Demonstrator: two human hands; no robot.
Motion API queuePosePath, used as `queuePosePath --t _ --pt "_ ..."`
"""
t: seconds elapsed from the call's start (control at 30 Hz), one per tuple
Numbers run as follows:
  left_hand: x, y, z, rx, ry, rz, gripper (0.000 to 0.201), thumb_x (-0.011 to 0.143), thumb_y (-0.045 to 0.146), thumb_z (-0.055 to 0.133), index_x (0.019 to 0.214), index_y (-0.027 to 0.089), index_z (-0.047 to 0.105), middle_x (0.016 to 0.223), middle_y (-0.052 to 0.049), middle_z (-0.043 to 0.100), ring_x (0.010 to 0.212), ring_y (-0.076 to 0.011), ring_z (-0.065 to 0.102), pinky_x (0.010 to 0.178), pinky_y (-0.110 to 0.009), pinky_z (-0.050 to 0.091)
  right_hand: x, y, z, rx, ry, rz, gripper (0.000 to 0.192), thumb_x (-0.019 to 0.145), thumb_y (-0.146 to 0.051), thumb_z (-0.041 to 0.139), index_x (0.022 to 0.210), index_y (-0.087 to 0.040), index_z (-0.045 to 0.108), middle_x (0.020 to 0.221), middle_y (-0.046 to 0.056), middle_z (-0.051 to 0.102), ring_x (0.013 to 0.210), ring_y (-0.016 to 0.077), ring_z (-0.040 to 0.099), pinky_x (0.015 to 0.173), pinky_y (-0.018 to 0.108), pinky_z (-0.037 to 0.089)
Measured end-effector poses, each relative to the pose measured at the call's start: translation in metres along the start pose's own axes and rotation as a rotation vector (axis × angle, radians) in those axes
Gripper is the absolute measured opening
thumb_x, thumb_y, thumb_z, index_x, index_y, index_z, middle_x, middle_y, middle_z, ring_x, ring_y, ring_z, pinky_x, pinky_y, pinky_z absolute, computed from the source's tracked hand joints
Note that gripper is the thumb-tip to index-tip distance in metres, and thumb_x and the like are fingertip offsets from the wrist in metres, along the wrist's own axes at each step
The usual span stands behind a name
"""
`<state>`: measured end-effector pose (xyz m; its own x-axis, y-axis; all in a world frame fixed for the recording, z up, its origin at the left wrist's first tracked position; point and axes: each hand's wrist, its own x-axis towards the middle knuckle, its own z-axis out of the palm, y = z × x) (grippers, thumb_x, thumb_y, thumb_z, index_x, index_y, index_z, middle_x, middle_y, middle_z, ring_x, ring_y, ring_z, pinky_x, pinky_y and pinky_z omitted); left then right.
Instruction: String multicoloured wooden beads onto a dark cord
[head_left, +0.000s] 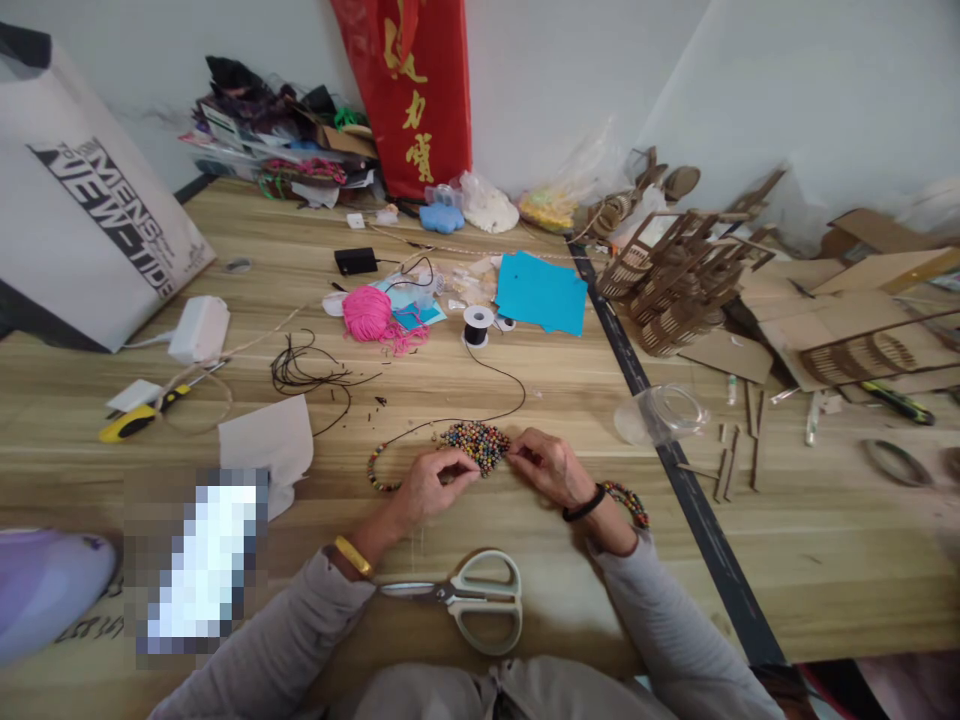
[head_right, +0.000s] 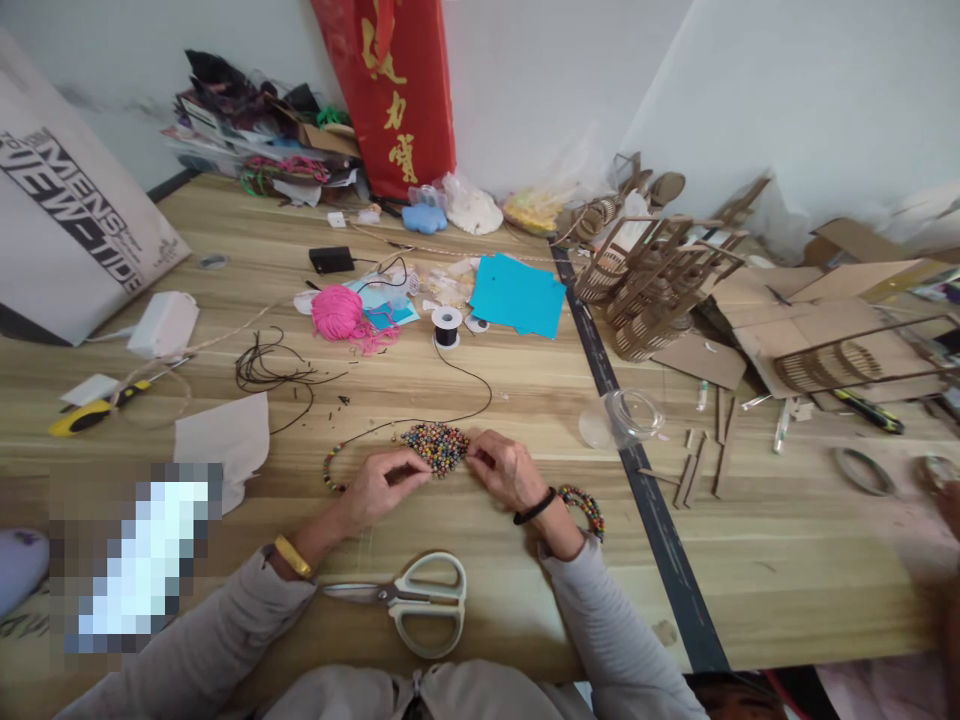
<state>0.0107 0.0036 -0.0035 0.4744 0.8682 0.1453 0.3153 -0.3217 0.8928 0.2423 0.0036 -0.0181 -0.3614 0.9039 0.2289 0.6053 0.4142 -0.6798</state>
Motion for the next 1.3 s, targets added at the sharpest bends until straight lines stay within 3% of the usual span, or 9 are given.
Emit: queuePosePath --t 0.2,0.83,1.17,1.3 --pt "0.0035 0.0006 -0.0039 -0.11 0.082 -0.069 0.01 0.079 0.02 0.062 0.074 0.013 0.067 0.071 -0.004 0.071 0.068 -0.014 0.064 0.066 -0.022 0.048 0.0001 0.0018 0.003 -0.061 0.003 -0.033 0.007 0.085 -0.014 0.057 0.082 -0.018 0.061 0.078 0.003 0.062 0.068 0.0138 0.057 0.063 0.024 0.043" --pt "0.0055 -0.005 -0.0028 -0.312 0.138 -0.148 0.013 0.078 0.024 0.062 0.072 0.013 0.064 0.066 -0.003 0.067 0.064 -0.0126 0.063 0.064 -0.022 0.049 0.0003 -0.0039 0.0072 -0.257 -0.062 -0.063 0.006 0.089 -0.016 0.057 0.091 -0.019 0.062 0.085 0.004 0.063 0.076 0.015 0.06 0.067 0.024 0.042" --pt "0.0053 -0.0056 -0.0017 -0.31 0.13 -0.146 0.012 0.076 0.025 0.064 0.072 0.013 0.064 0.066 -0.003 0.068 0.063 -0.0132 0.063 0.063 -0.023 0.05 -0.0004 -0.0033 0.0055 -0.169 -0.026 -0.075 0.003 0.086 -0.02 0.057 0.087 -0.019 0.06 0.08 0.003 0.061 0.065 0.0136 0.056 0.059 0.024 0.041" --pt "0.0045 -0.0061 -0.0009 -0.32 0.124 -0.154 0.012 0.076 0.024 0.064 0.074 0.012 0.064 0.067 -0.003 0.068 0.064 -0.0129 0.063 0.064 -0.023 0.05 0.0003 -0.0008 0.0067 -0.093 0.031 -0.107 0.009 0.091 -0.018 0.05 0.093 -0.019 0.06 0.087 0.006 0.063 0.075 0.0159 0.06 0.067 0.026 0.046"
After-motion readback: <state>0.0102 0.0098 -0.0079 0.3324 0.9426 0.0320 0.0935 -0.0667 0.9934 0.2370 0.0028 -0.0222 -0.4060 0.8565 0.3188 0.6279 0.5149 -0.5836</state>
